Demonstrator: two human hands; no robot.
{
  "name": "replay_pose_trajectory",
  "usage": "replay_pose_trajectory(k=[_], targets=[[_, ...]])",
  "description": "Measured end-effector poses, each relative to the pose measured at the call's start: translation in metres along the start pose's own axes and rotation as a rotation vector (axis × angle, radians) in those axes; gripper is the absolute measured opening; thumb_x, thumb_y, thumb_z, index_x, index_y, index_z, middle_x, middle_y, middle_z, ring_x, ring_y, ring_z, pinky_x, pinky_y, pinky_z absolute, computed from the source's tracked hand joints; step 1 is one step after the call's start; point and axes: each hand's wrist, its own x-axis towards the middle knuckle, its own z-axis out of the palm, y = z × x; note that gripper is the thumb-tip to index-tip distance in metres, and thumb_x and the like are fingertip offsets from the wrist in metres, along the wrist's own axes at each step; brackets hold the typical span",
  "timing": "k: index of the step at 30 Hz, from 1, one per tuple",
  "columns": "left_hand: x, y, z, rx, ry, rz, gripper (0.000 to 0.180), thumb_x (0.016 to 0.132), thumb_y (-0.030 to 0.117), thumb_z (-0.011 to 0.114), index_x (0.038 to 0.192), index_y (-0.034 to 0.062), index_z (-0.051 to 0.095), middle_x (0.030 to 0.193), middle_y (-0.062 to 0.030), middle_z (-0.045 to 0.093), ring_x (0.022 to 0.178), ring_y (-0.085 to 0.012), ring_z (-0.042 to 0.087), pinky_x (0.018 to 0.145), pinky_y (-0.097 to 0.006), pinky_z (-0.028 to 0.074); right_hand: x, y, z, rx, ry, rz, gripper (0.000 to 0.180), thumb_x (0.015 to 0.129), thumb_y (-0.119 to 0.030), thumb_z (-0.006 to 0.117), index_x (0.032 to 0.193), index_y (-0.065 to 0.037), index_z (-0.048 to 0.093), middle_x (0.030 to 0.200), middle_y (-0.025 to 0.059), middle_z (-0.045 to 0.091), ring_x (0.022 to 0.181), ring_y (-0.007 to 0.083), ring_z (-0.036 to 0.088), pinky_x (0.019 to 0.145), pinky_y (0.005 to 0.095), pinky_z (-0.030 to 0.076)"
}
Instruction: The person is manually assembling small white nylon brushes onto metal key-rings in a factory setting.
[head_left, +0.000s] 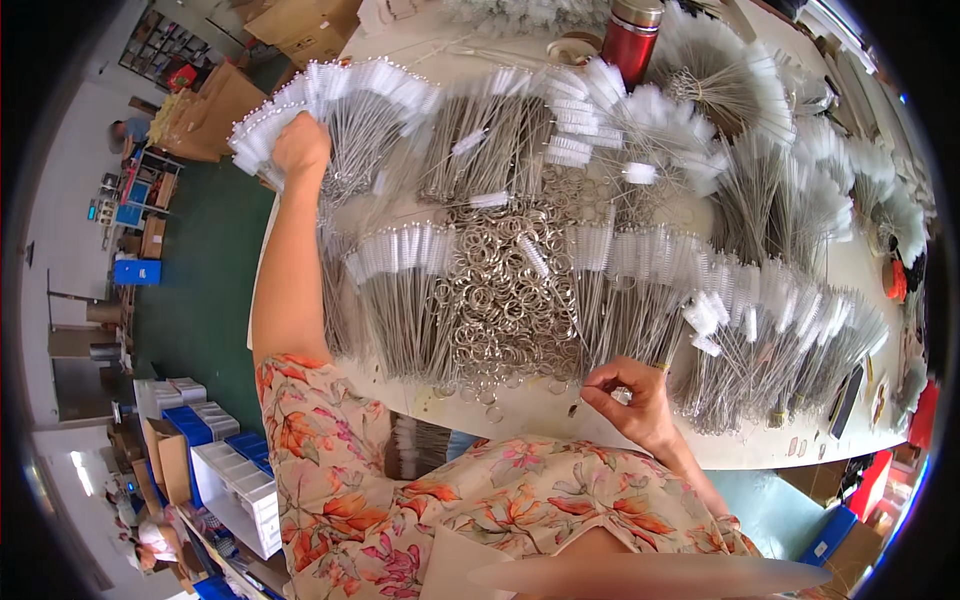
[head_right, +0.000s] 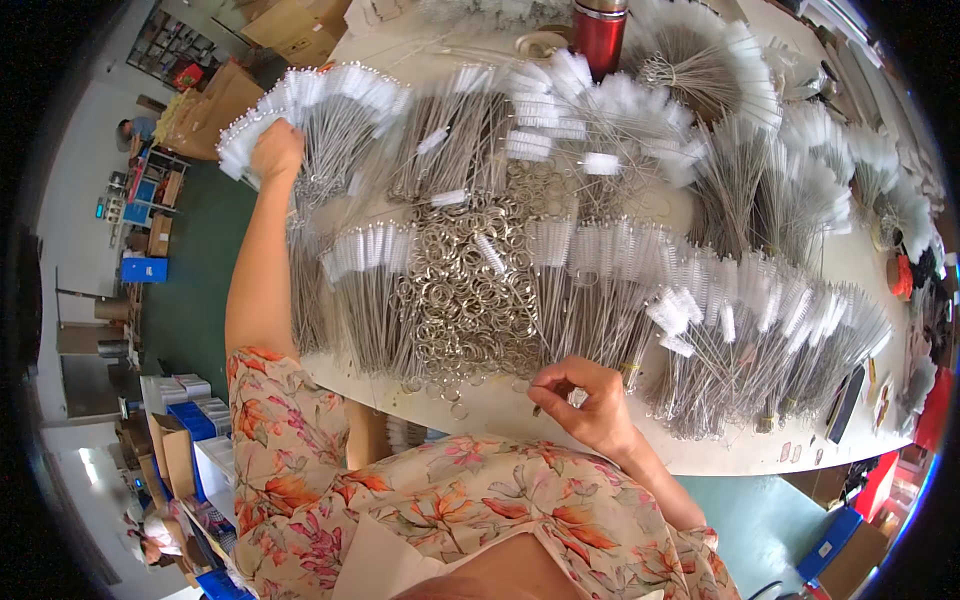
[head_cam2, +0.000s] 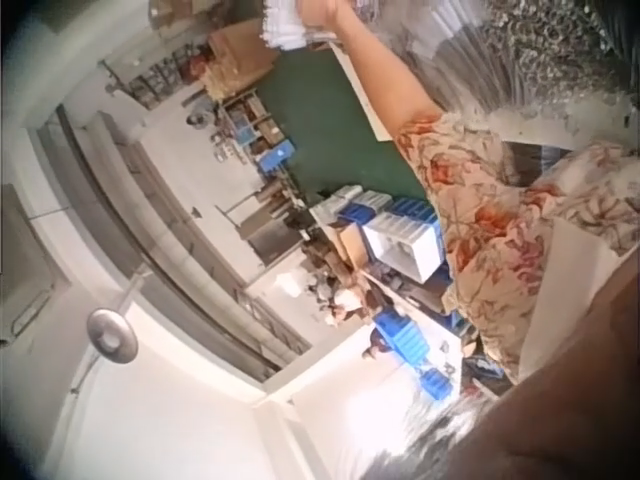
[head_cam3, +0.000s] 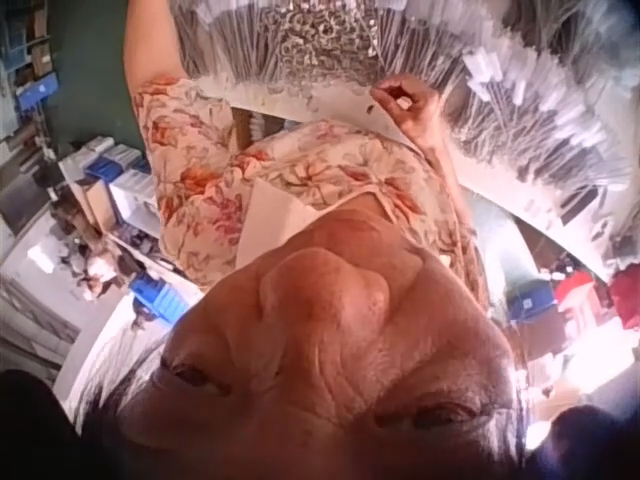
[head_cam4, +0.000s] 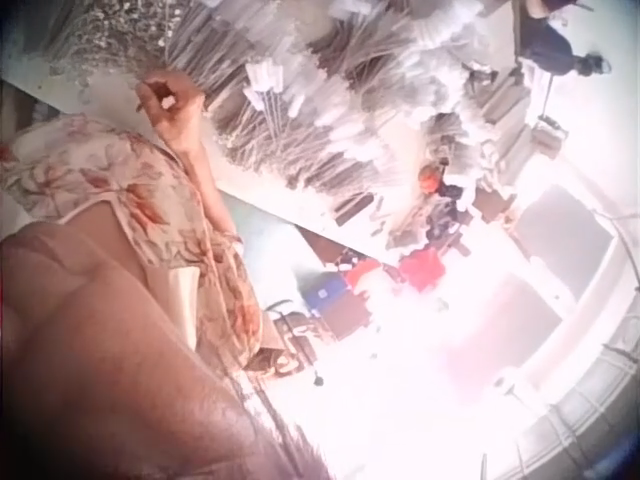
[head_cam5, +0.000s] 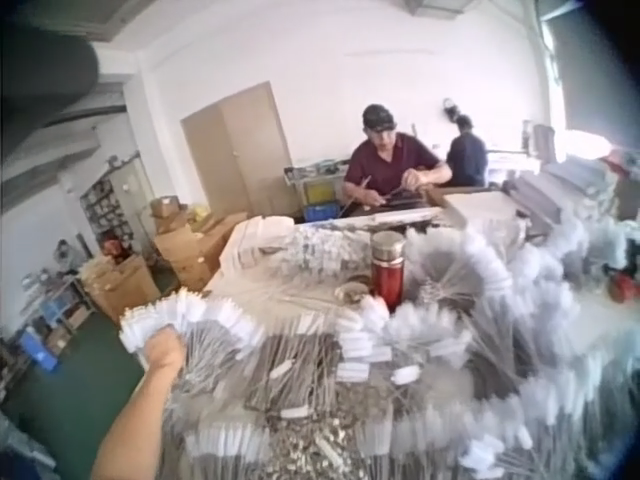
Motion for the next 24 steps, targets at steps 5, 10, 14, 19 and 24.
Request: replay_pose_trajectory(k=[5, 10, 14, 19, 24], targets=[[0.006, -0.012, 0.002, -0.098, 0.155, -0.074, 0.024, 0.084, 0.028, 0.052, 0.093, 0.0072, 0.06, 0.093, -0.0129, 0.065, 0.079, -0.032, 0.063, 0.071, -0.043, 0.05, 0.016, -0.006, 0.002, -0.075, -0.068, -0.05, 0.008, 0.075, -0.001, 0.068, 0.082, -0.001, 0.062, 0.073, 0.0077, 0.06, 0.061, 0.013, 0.059, 0.054, 0.0242, 0.047], [-0.051, 0.07, -0.018, -0.914, 0.148, 0.365, 0.017, 0.085, 0.022, 0.057, 0.089, 0.0063, 0.062, 0.075, -0.0059, 0.064, 0.066, -0.0141, 0.058, 0.063, -0.03, 0.046, 0.031, -0.026, -0.008, -0.252, -0.059, -0.24, 0.009, 0.072, -0.002, 0.069, 0.079, -0.003, 0.062, 0.069, 0.008, 0.06, 0.059, 0.0181, 0.059, 0.052, 0.0268, 0.047], [-0.069, 0.116, -0.006, -1.01, -0.226, 0.496, 0.02, 0.078, 0.023, 0.065, 0.086, 0.005, 0.064, 0.075, -0.0055, 0.065, 0.069, -0.0138, 0.06, 0.065, -0.028, 0.046, 0.042, -0.049, -0.032, -0.506, -0.081, -0.465, 0.011, 0.07, -0.006, 0.07, 0.077, -0.004, 0.062, 0.069, 0.0079, 0.059, 0.057, 0.0215, 0.058, 0.049, 0.0302, 0.048], [-0.068, 0.139, 0.005, -0.763, -0.307, 0.676, 0.02, 0.074, 0.023, 0.068, 0.081, 0.004, 0.065, 0.078, -0.0111, 0.065, 0.073, -0.0234, 0.063, 0.067, -0.032, 0.047, 0.073, -0.078, -0.086, -0.872, -0.077, -0.461, 0.006, 0.077, -0.012, 0.064, 0.078, -0.007, 0.062, 0.07, 0.0056, 0.06, 0.058, 0.0185, 0.06, 0.051, 0.0288, 0.048], [-0.078, 0.151, 0.005, -0.696, -0.234, 0.661, 0.016, 0.075, 0.019, 0.065, 0.081, 0.0042, 0.066, 0.084, -0.0146, 0.063, 0.081, -0.0285, 0.06, 0.071, -0.034, 0.046, 0.12, -0.077, -0.146, -1.128, -0.046, -0.203, 0.006, 0.079, -0.015, 0.059, 0.08, -0.01, 0.062, 0.074, 0.0041, 0.063, 0.063, 0.0207, 0.061, 0.059, 0.0346, 0.049]])
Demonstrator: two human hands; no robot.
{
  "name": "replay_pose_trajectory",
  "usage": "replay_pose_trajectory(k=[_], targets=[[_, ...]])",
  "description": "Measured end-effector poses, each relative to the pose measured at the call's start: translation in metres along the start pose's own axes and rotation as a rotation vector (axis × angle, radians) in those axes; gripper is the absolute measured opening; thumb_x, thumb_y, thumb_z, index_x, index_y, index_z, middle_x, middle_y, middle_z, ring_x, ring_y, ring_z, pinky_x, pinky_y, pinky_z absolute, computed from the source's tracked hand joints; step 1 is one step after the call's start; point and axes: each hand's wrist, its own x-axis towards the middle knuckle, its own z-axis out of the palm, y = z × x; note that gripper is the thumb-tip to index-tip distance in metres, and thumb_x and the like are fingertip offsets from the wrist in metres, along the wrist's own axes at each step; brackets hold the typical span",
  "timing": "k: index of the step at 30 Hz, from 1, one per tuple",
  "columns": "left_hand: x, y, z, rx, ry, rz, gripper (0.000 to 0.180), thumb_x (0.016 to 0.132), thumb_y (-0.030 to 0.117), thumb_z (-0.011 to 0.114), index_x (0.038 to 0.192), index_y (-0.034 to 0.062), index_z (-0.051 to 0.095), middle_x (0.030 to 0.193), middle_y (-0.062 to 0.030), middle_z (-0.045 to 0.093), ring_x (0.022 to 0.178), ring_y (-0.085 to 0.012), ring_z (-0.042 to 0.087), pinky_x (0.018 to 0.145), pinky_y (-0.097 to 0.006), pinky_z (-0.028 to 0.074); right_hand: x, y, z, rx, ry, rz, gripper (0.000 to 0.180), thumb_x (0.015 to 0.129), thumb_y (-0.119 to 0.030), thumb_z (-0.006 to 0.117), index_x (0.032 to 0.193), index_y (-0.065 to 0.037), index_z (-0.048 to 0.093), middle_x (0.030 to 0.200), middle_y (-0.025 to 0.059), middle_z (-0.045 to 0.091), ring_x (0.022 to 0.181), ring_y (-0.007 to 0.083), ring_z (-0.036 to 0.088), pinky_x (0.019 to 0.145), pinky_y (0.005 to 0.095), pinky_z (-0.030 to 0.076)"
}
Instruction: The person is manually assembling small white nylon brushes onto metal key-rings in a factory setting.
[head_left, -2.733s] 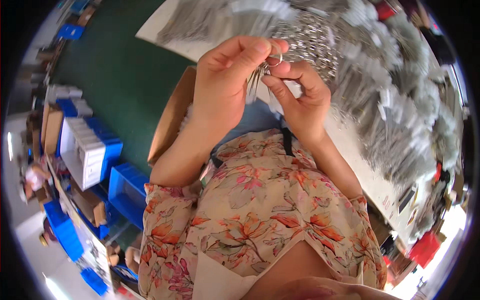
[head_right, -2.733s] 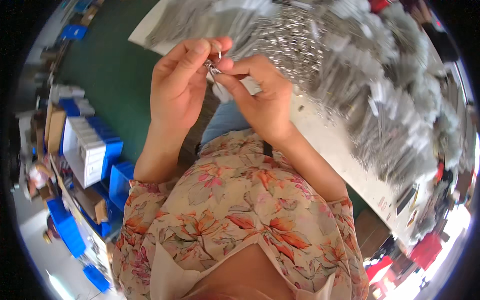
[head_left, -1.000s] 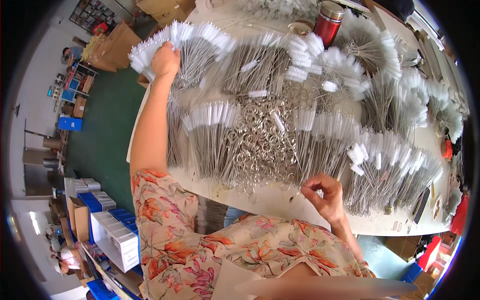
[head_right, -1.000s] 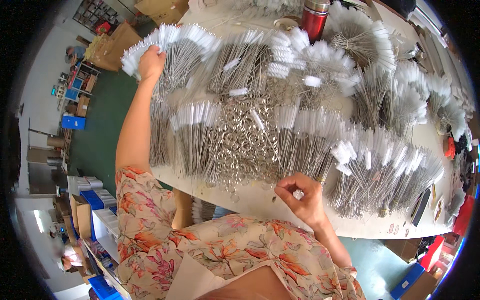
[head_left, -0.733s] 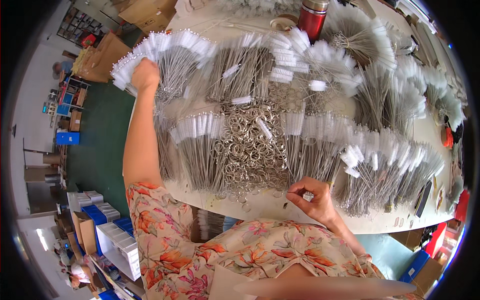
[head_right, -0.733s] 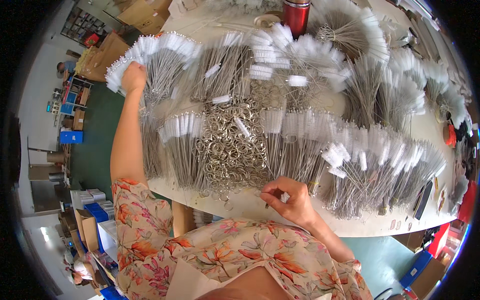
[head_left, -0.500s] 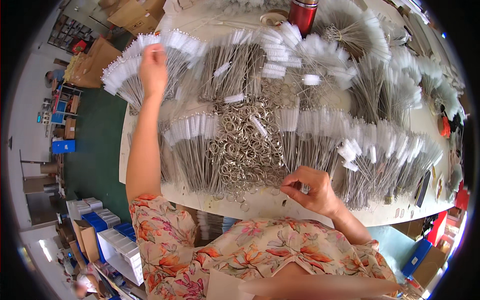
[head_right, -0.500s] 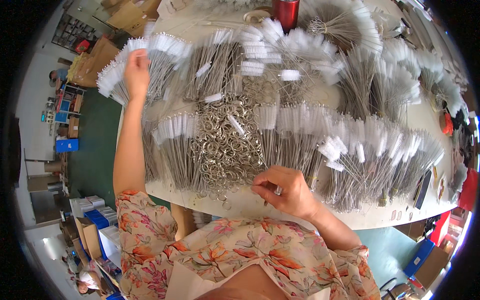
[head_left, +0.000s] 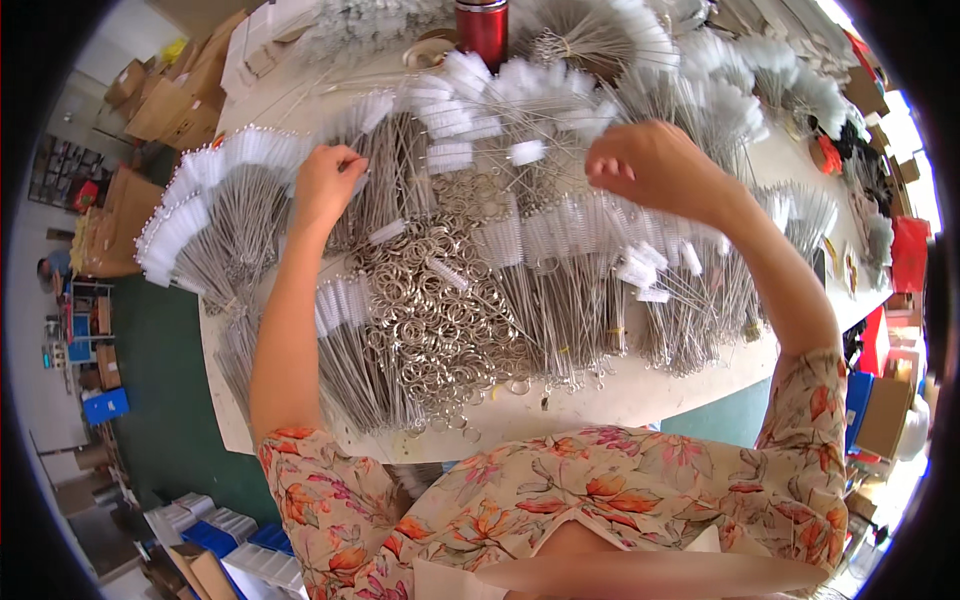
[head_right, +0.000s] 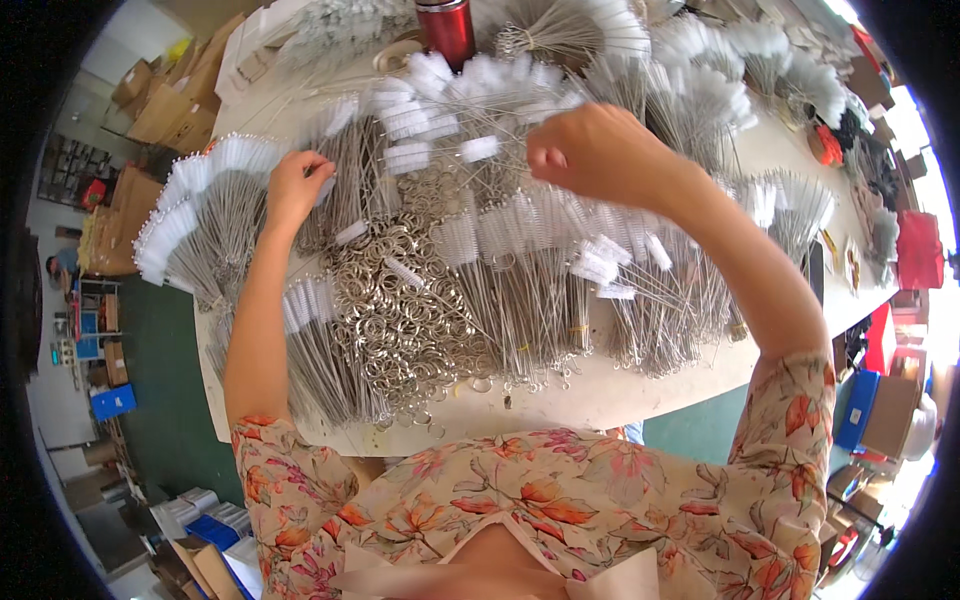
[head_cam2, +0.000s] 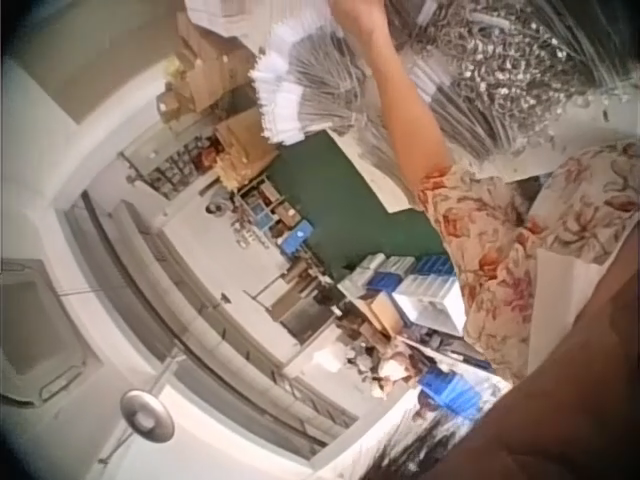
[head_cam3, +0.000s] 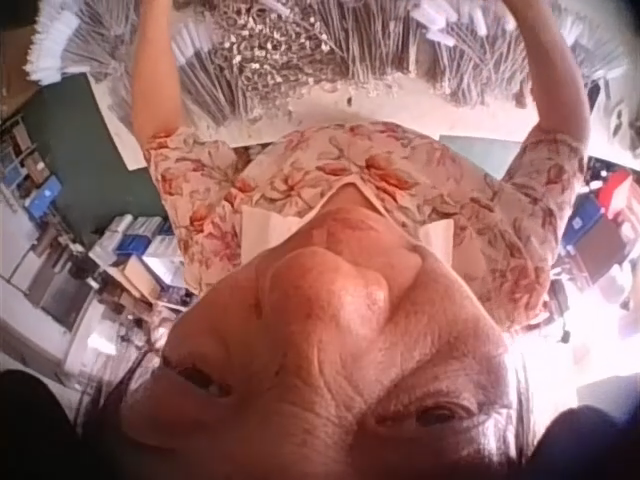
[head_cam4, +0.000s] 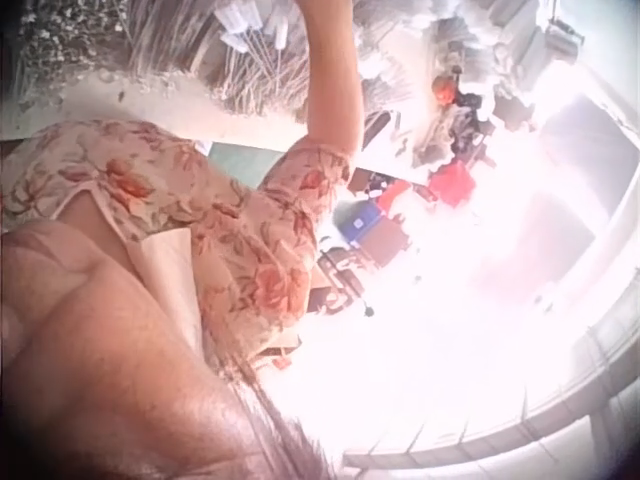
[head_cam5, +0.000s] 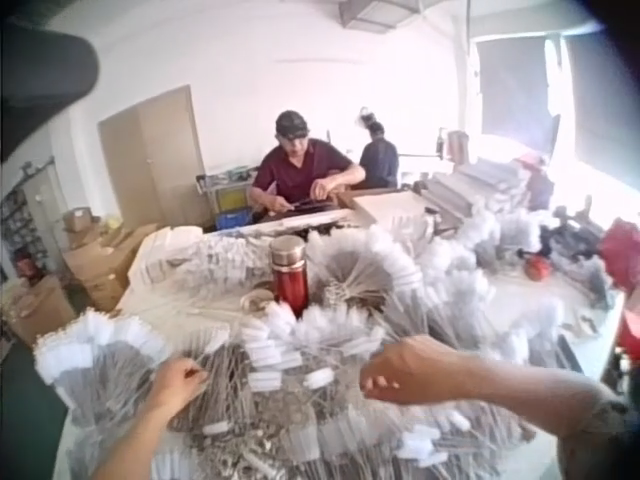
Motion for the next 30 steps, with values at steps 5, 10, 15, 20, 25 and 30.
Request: replay_pose_trajectory(k=[5, 10, 15, 20, 25, 30], targets=[[0.008, -0.018, -0.032, -0.366, 0.649, -0.122, 0.015, 0.082, 0.02, 0.063, 0.086, 0.0046, 0.064, 0.08, -0.0043, 0.064, 0.056, -0.0139, 0.05, 0.054, -0.029, 0.043, 0.05, 0.025, 0.029, -0.111, -0.02, 0.025, 0.008, 0.077, -0.013, 0.061, 0.084, -0.009, 0.063, 0.08, 0.004, 0.062, 0.072, 0.0196, 0.062, 0.064, 0.0331, 0.049], [-0.016, 0.018, -0.082, -0.945, 0.586, -0.247, 0.016, 0.088, 0.018, 0.057, 0.093, 0.0029, 0.057, 0.079, -0.0022, 0.059, 0.046, -0.0009, 0.031, 0.039, -0.018, 0.023, 0.069, 0.035, 0.059, -0.102, -0.011, 0.058, 0.009, 0.074, -0.02, 0.063, 0.078, -0.012, 0.063, 0.084, 0.0038, 0.06, 0.082, 0.0246, 0.06, 0.069, 0.037, 0.048], [-0.074, 0.023, -0.079, -0.995, 0.27, -0.444, 0.019, 0.088, 0.018, 0.056, 0.099, 0.0026, 0.057, 0.071, 0.0028, 0.049, 0.049, 0.0006, 0.032, 0.04, -0.016, 0.022, 0.067, 0.048, 0.062, -0.009, 0.427, -0.194, 0.011, 0.075, -0.019, 0.065, 0.082, -0.01, 0.064, 0.083, 0.0063, 0.06, 0.078, 0.0245, 0.06, 0.067, 0.0361, 0.048], [-0.129, 0.038, -0.09, -0.899, 0.258, -0.468, 0.024, 0.092, 0.019, 0.05, 0.107, 0.002, 0.056, 0.069, 0.0049, 0.044, 0.05, -0.0002, 0.031, 0.041, -0.015, 0.02, 0.071, 0.043, -0.019, 1.008, 0.724, 0.008, 0.018, 0.082, -0.025, 0.063, 0.085, -0.007, 0.065, 0.083, 0.0034, 0.064, 0.072, 0.0133, 0.058, 0.066, 0.0268, 0.046], [-0.191, 0.029, -0.11, -0.963, 0.273, -0.576, 0.026, 0.094, 0.021, 0.046, 0.107, 0.0011, 0.055, 0.069, 0.003, 0.044, 0.048, -0.0013, 0.029, 0.039, -0.016, 0.02, -0.003, 0.21, -0.071, 0.025, 0.733, 0.587, 0.017, 0.081, -0.025, 0.063, 0.087, -0.01, 0.067, 0.078, 0.0032, 0.065, 0.068, 0.012, 0.059, 0.065, 0.027, 0.048], [-0.237, 0.018, -0.091, -1.146, 0.239, -0.692, 0.026, 0.093, 0.025, 0.049, 0.1, 0.0017, 0.057, 0.07, 0.0027, 0.045, 0.048, -0.0014, 0.032, 0.038, -0.016, 0.022, -0.055, 0.256, -0.027, -0.152, 0.503, 0.793, 0.028, 0.064, -0.035, 0.072, 0.078, -0.01, 0.071, 0.076, 0.009, 0.067, 0.072, 0.0234, 0.064, 0.07, 0.0338, 0.05]])
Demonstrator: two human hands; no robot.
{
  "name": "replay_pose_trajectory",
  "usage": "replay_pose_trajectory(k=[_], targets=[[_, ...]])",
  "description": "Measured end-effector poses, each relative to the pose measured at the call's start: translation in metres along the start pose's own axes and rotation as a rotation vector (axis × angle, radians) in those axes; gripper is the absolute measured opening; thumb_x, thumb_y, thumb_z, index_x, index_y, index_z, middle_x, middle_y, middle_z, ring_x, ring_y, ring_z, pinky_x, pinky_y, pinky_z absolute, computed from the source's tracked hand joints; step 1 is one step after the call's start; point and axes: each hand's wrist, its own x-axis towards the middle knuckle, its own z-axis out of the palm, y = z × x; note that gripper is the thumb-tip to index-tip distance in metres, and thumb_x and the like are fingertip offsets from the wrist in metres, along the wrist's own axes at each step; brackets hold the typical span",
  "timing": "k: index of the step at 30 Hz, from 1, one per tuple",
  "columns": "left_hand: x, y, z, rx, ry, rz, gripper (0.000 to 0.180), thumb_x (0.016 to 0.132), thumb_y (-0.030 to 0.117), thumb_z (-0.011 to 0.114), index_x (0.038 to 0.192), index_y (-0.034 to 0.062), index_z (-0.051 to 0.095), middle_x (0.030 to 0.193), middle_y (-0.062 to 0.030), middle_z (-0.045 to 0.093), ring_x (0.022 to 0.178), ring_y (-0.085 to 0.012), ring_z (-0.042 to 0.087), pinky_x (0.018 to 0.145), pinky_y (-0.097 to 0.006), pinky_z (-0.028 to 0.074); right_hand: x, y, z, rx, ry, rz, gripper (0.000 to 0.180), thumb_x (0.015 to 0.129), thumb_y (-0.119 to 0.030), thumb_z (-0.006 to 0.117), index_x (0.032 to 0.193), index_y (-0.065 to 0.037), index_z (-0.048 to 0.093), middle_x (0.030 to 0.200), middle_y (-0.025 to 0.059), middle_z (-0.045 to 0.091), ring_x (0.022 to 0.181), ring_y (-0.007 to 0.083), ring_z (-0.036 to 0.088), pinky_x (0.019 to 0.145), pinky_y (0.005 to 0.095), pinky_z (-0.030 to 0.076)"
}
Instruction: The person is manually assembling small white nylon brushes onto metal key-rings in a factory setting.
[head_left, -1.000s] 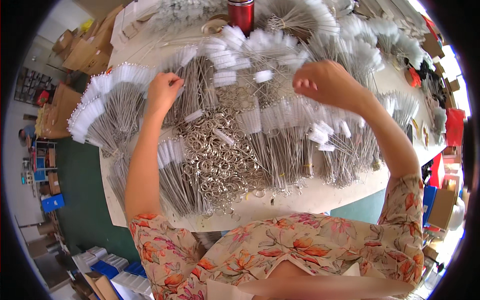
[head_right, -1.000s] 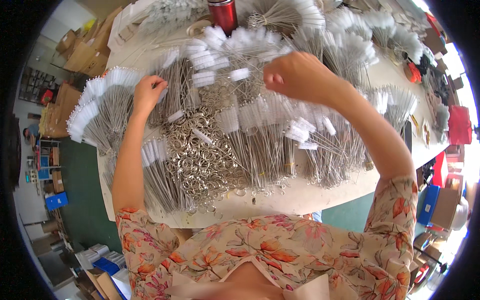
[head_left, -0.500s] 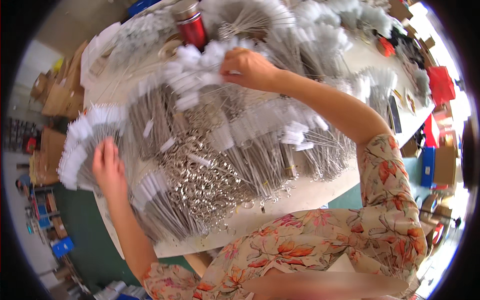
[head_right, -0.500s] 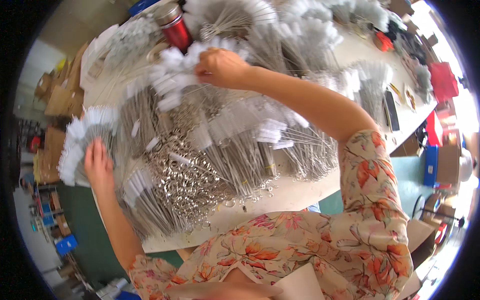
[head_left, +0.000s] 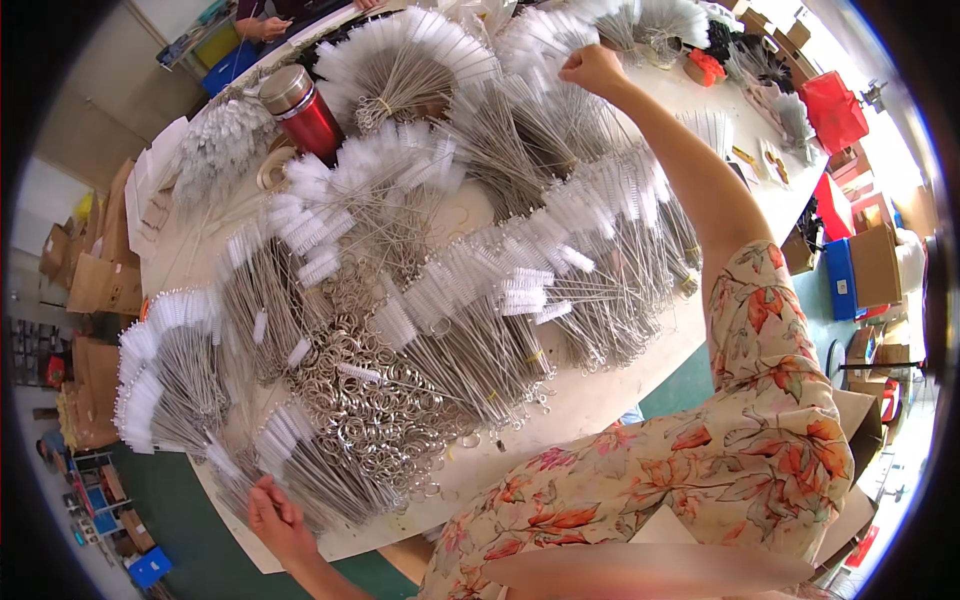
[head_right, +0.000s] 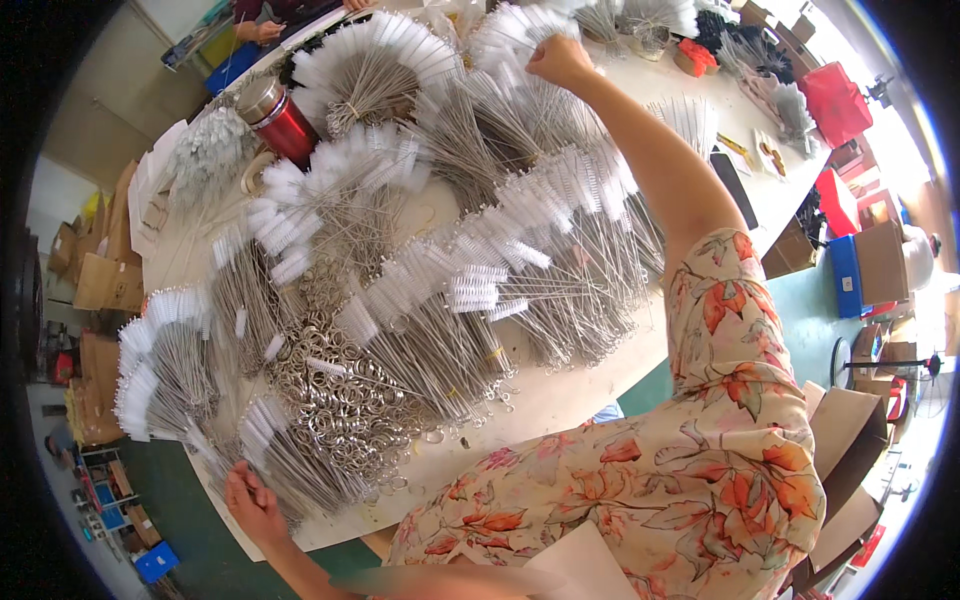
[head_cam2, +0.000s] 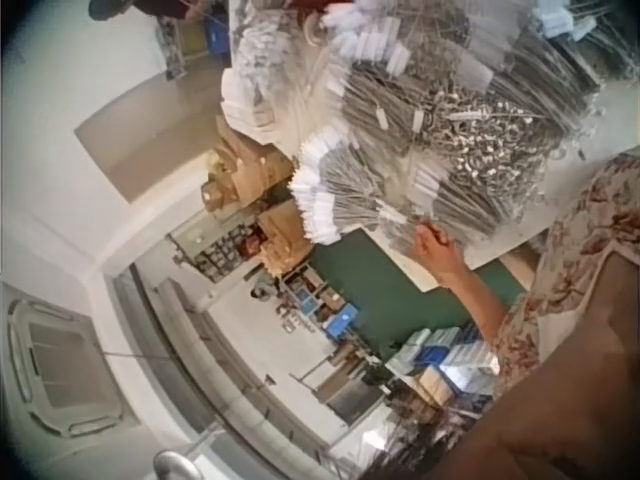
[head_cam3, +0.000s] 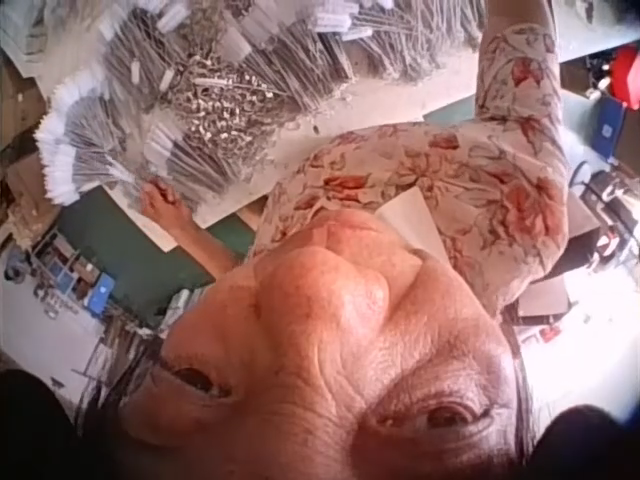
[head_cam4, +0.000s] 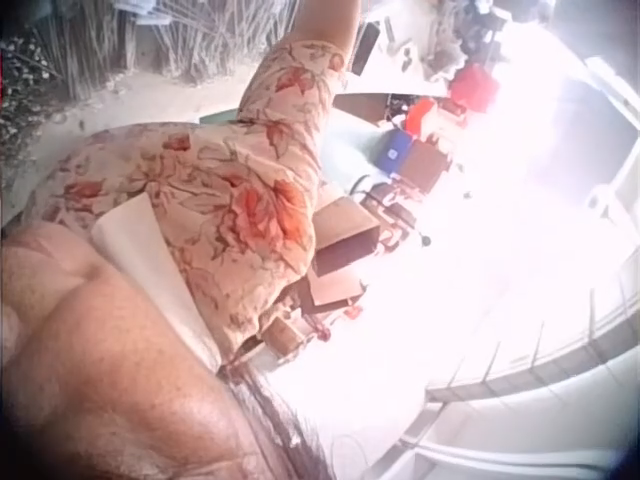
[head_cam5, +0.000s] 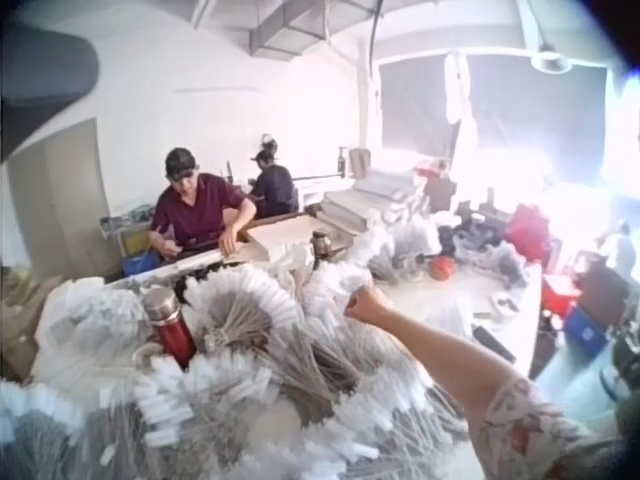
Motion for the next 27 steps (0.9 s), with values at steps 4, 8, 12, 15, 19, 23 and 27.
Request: replay_pose_trajectory(k=[4, 8, 12, 15, 19, 23, 27], targets=[[-0.016, -0.009, 0.003, 0.009, 0.055, -0.027, 0.026, 0.092, 0.027, 0.05, 0.098, 0.0018, 0.057, 0.069, 0.0021, 0.046, 0.048, -0.0017, 0.032, 0.038, -0.015, 0.022, 0.005, 0.002, 0.027, -0.004, -0.06, 0.112, 0.026, 0.062, -0.032, 0.072, 0.078, -0.011, 0.07, 0.076, 0.0104, 0.067, 0.073, 0.0251, 0.064, 0.071, 0.0354, 0.05], [-0.026, -0.01, 0.006, -0.001, -0.01, -0.016, 0.026, 0.093, 0.026, 0.049, 0.097, 0.0012, 0.057, 0.07, 0.0009, 0.046, 0.049, -0.002, 0.033, 0.038, -0.015, 0.023, 0.009, 0.006, 0.04, -0.13, -0.098, 0.2, 0.028, 0.061, -0.032, 0.072, 0.078, -0.01, 0.07, 0.074, 0.0107, 0.067, 0.074, 0.0253, 0.064, 0.071, 0.0359, 0.05], [-0.032, -0.013, 0.01, -0.039, 0.017, -0.042, 0.026, 0.093, 0.024, 0.048, 0.097, 0.0004, 0.056, 0.071, -0.0002, 0.046, 0.049, -0.0021, 0.033, 0.038, -0.015, 0.023, 0.005, -0.007, 0.017, 0.071, 0.214, 0.158, 0.028, 0.068, -0.035, 0.068, 0.079, -0.009, 0.069, 0.076, 0.0113, 0.066, 0.072, 0.025, 0.064, 0.069, 0.0359, 0.05], [-0.034, -0.015, 0.009, -0.032, 0.0, -0.021, 0.025, 0.093, 0.023, 0.048, 0.098, -0.0002, 0.056, 0.072, -0.0009, 0.047, 0.049, -0.0024, 0.034, 0.037, -0.016, 0.023, -0.019, -0.067, -0.053, 0.371, 0.602, -0.019, 0.022, 0.083, -0.022, 0.051, 0.08, -0.001, 0.058, 0.068, 0.0103, 0.057, 0.059, 0.017, 0.054, 0.056, 0.0325, 0.044], [-0.033, -0.021, 0.013, -0.103, -0.056, -0.012, 0.024, 0.093, 0.022, 0.048, 0.097, -0.0005, 0.056, 0.072, -0.0016, 0.048, 0.049, -0.0028, 0.035, 0.037, -0.016, 0.024, -0.025, -0.109, -0.057, 0.388, 0.11, -0.329, 0.026, 0.079, -0.035, 0.058, 0.089, -0.012, 0.066, 0.08, 0.0117, 0.065, 0.077, 0.0239, 0.063, 0.068, 0.0355, 0.05], [-0.043, -0.031, 0.016, -0.16, -0.089, -0.013, 0.024, 0.093, 0.022, 0.048, 0.095, -0.0009, 0.057, 0.072, -0.0018, 0.049, 0.048, -0.0032, 0.036, 0.036, -0.016, 0.024, -0.061, -0.152, 0.012, -0.028, -0.247, -0.229, 0.023, 0.078, -0.031, 0.056, 0.088, -0.013, 0.065, 0.086, 0.0093, 0.065, 0.085, 0.0268, 0.061, 0.074, 0.0391, 0.048], [-0.063, -0.034, 0.0, -0.121, -0.062, -0.043, 0.024, 0.093, 0.022, 0.049, 0.095, -0.001, 0.057, 0.07, -0.002, 0.049, 0.047, -0.0033, 0.035, 0.035, -0.016, 0.024, -0.068, -0.156, 0.03, -0.232, -0.379, -0.243, 0.024, 0.068, -0.022, 0.058, 0.09, -0.015, 0.066, 0.094, 0.0109, 0.065, 0.089, 0.0307, 0.061, 0.076, 0.0427, 0.047]])
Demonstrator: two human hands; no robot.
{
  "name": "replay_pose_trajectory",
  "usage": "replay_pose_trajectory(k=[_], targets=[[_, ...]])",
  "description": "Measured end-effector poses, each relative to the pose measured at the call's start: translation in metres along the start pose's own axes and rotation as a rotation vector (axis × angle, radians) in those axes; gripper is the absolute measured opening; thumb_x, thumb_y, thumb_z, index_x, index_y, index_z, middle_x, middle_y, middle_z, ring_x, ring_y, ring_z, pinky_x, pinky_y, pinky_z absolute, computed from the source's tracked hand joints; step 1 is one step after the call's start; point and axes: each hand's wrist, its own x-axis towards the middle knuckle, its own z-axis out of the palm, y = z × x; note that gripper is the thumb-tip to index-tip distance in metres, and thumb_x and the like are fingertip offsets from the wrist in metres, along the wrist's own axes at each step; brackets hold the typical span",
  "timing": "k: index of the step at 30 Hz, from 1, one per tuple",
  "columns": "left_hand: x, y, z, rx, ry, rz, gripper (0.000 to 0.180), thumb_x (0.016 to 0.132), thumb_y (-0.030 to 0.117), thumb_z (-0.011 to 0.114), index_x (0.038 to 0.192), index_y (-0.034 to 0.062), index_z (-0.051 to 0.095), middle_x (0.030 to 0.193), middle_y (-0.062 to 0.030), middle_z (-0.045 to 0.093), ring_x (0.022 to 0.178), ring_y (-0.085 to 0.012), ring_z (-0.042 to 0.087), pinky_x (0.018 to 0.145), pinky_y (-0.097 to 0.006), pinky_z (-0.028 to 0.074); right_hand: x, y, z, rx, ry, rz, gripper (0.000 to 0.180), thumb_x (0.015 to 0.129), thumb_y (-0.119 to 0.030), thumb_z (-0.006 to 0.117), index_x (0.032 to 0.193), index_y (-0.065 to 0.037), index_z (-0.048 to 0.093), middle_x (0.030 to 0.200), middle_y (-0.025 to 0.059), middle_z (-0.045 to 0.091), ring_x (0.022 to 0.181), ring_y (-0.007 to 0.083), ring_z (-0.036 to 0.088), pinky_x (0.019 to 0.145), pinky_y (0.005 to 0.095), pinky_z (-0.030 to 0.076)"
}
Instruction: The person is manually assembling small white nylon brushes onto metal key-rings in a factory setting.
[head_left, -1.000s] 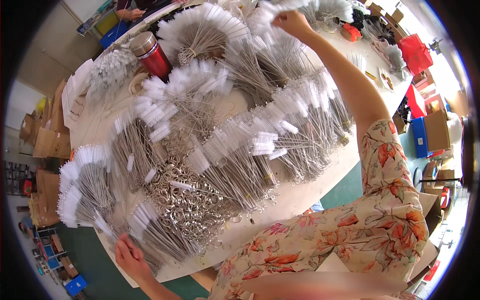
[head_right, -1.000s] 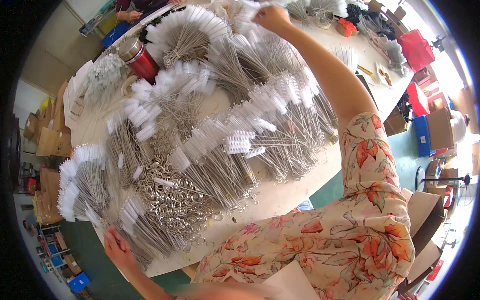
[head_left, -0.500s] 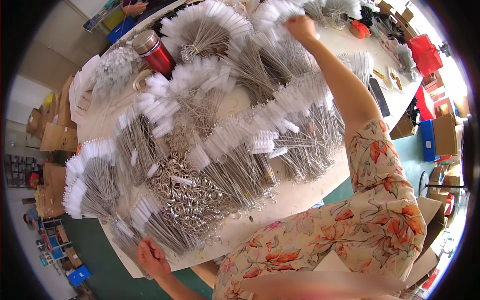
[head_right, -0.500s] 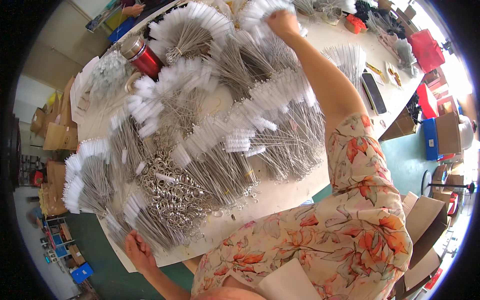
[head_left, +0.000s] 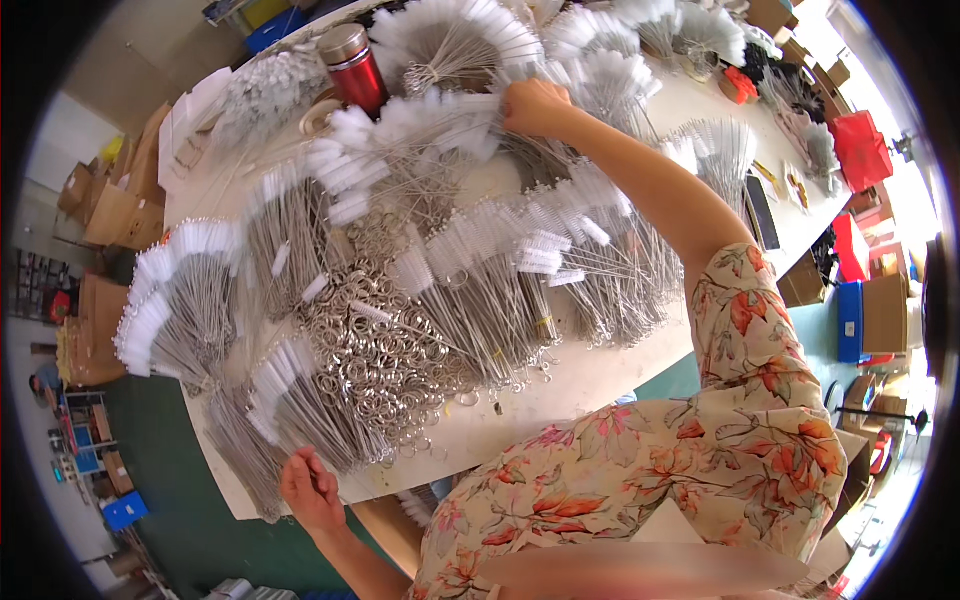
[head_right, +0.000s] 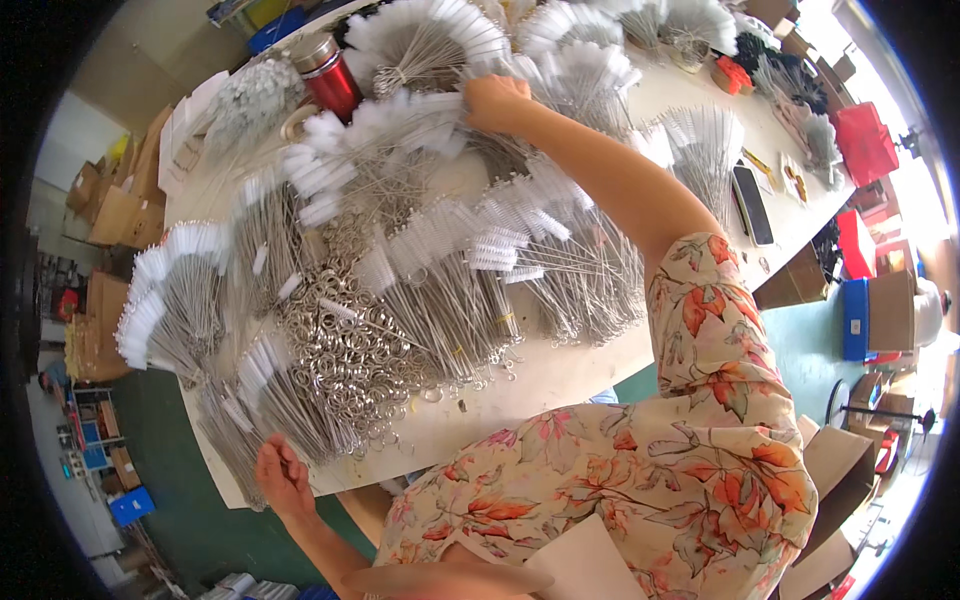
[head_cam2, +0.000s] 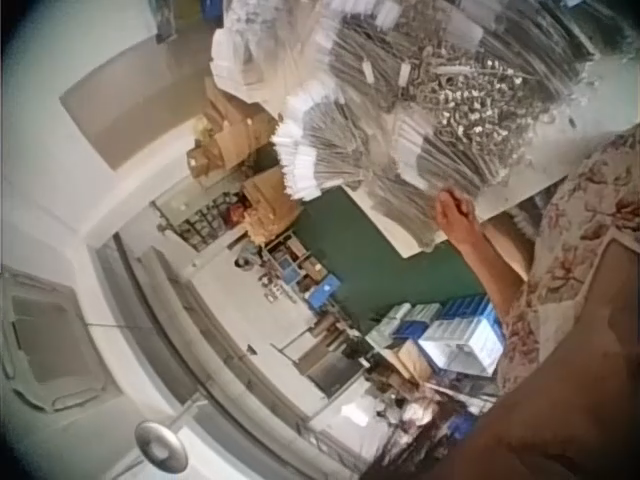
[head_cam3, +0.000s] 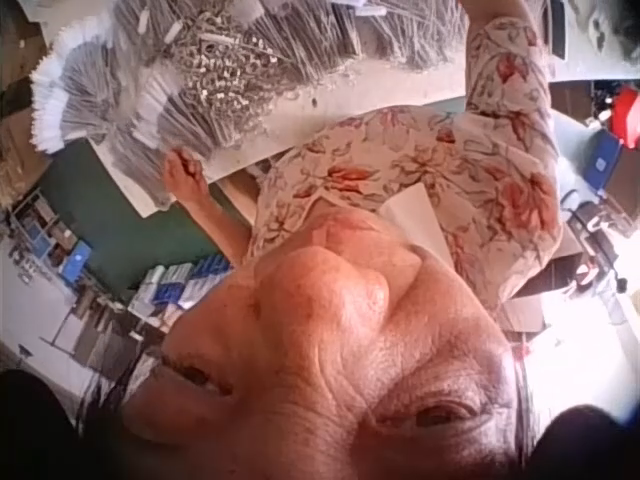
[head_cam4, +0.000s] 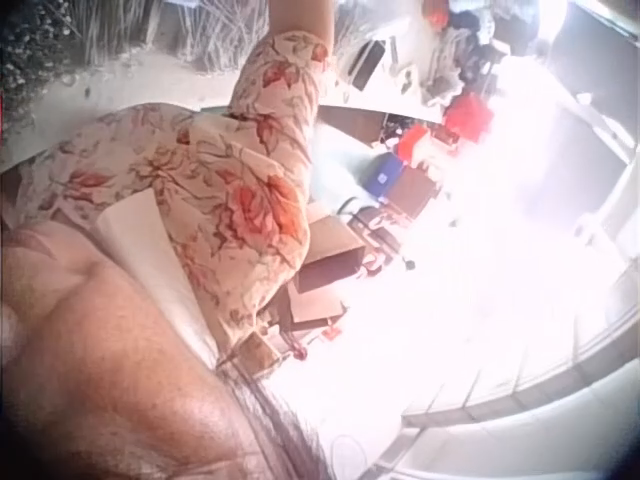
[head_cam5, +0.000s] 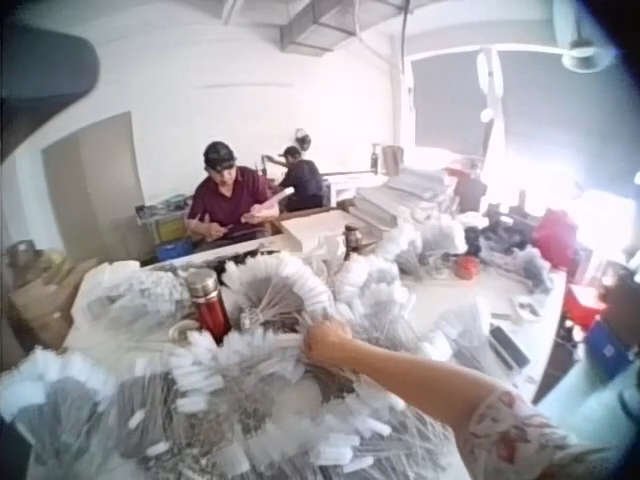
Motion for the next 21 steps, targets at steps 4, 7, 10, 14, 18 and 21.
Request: replay_pose_trajectory(k=[4, 7, 10, 14, 18, 21], targets=[[-0.02, -0.006, -0.024, -0.008, 0.045, 0.009, 0.023, 0.093, 0.021, 0.049, 0.094, -0.0007, 0.057, 0.07, -0.0018, 0.048, 0.047, -0.0032, 0.035, 0.034, -0.016, 0.024, 0.018, 0.014, 0.007, 0.154, -0.016, 0.041, 0.028, 0.062, -0.025, 0.067, 0.087, -0.013, 0.067, 0.091, 0.0112, 0.065, 0.089, 0.0289, 0.062, 0.076, 0.0428, 0.048], [-0.028, -0.013, -0.027, -0.02, 0.088, 0.016, 0.023, 0.093, 0.021, 0.048, 0.093, -0.0005, 0.057, 0.069, -0.0013, 0.047, 0.048, -0.0035, 0.035, 0.037, -0.016, 0.026, 0.02, 0.023, -0.002, 0.203, -0.055, 0.034, 0.032, 0.058, -0.028, 0.071, 0.085, -0.012, 0.067, 0.088, 0.0112, 0.065, 0.086, 0.0276, 0.062, 0.074, 0.0401, 0.049], [-0.023, -0.025, -0.018, -0.099, 0.171, 0.078, 0.024, 0.093, 0.021, 0.049, 0.093, -0.0007, 0.058, 0.07, -0.0003, 0.046, 0.048, -0.0043, 0.033, 0.04, -0.017, 0.025, 0.012, 0.024, -0.022, 0.163, 0.008, -0.03, 0.031, 0.063, -0.032, 0.069, 0.084, -0.01, 0.066, 0.084, 0.0113, 0.065, 0.081, 0.0271, 0.063, 0.073, 0.0362, 0.049], [-0.012, -0.024, 0.012, 0.086, 0.067, 0.167, 0.023, 0.092, 0.017, 0.049, 0.093, -0.003, 0.06, 0.063, 0.0033, 0.041, 0.05, -0.0023, 0.029, 0.042, -0.018, 0.021, -0.036, -0.018, -0.07, 0.264, 0.56, -0.161, 0.023, 0.082, -0.026, 0.056, 0.087, -0.005, 0.065, 0.077, 0.0101, 0.064, 0.069, 0.0202, 0.061, 0.067, 0.0316, 0.048], [-0.015, -0.002, 0.082, 0.106, -0.08, 0.367, 0.021, 0.091, 0.012, 0.05, 0.1, -0.0036, 0.06, 0.064, 0.0021, 0.046, 0.048, -0.001, 0.035, 0.041, -0.017, 0.025, -0.11, -0.098, -0.075, 1.15, 0.167, -0.412, 0.025, 0.095, -0.021, 0.041, 0.094, 0.0, 0.055, 0.09, 0.008, 0.057, 0.089, 0.0172, 0.057, 0.079, 0.0332, 0.049], [-0.004, 0.0, 0.13, 0.096, -0.256, 0.593, 0.023, 0.09, 0.006, 0.048, 0.109, -0.0022, 0.056, 0.068, -0.0008, 0.051, 0.047, -0.0038, 0.043, 0.041, -0.018, 0.033, -0.173, -0.15, -0.046, 1.521, -0.079, -0.677, 0.025, 0.096, -0.021, 0.041, 0.1, 0.0, 0.055, 0.1, 0.0055, 0.054, 0.099, 0.0141, 0.052, 0.086, 0.0324, 0.05]])
